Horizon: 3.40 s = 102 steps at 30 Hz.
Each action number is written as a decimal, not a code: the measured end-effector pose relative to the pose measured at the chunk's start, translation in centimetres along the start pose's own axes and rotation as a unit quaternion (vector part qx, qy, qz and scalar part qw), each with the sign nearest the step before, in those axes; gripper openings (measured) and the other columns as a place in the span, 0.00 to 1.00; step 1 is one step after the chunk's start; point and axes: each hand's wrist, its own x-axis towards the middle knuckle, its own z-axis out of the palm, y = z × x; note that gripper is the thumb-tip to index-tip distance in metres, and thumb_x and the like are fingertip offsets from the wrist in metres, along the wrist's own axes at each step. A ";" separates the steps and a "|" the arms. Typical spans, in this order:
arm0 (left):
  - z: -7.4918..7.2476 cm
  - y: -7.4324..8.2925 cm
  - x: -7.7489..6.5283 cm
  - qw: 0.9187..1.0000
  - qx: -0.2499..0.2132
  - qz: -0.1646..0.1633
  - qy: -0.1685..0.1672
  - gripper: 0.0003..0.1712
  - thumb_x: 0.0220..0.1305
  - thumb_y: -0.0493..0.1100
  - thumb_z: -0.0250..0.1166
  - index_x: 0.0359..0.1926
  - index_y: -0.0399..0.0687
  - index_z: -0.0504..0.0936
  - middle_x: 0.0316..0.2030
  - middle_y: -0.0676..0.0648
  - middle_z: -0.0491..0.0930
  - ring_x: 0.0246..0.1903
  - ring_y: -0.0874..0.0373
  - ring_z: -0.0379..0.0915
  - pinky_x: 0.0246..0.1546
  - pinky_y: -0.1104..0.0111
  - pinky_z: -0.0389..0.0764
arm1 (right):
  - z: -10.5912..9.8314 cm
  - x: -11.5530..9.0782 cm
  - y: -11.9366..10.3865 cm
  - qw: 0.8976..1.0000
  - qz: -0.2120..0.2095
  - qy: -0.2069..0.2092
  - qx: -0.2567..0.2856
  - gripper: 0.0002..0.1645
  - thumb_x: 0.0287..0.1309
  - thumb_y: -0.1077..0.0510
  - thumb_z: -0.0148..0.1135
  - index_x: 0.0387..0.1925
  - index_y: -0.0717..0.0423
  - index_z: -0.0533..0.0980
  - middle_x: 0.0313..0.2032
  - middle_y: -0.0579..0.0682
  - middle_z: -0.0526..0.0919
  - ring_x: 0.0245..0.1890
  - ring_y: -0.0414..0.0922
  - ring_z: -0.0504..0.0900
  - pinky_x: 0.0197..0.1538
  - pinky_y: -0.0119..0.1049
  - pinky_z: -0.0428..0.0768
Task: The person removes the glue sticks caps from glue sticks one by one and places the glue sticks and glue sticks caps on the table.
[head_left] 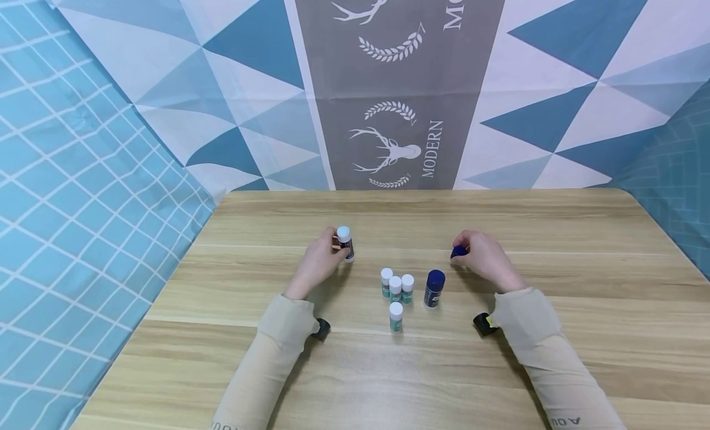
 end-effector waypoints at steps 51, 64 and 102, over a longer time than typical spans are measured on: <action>-3.9 4.7 -2.8 0.992 0.050 0.086 0.072 0.21 0.62 0.47 0.58 0.55 0.46 0.73 0.55 0.45 0.72 0.58 0.49 0.65 0.57 0.55 0.65 | -1.8 -1.9 -5.4 0.989 -0.085 0.120 -0.032 0.12 0.56 0.56 0.60 0.40 0.58 0.78 0.38 0.56 0.81 0.39 0.51 0.76 0.45 0.49 0.66; -2.0 6.5 -3.7 0.983 0.050 0.174 0.014 0.18 0.58 0.43 0.62 0.50 0.45 0.76 0.47 0.49 0.79 0.47 0.56 0.73 0.47 0.63 0.74 | -1.0 -3.9 -9.4 0.978 -0.167 0.124 -0.008 0.13 0.54 0.52 0.62 0.39 0.56 0.78 0.36 0.50 0.82 0.36 0.46 0.76 0.48 0.48 0.64; 1.0 5.6 -3.1 0.962 0.006 0.165 -0.219 0.13 0.55 0.49 0.65 0.42 0.54 0.78 0.37 0.58 0.79 0.40 0.66 0.74 0.42 0.69 0.74 | 2.0 -4.9 -11.3 0.974 -0.205 0.046 -0.088 0.13 0.49 0.52 0.66 0.39 0.48 0.80 0.38 0.42 0.82 0.42 0.42 0.78 0.45 0.39 0.61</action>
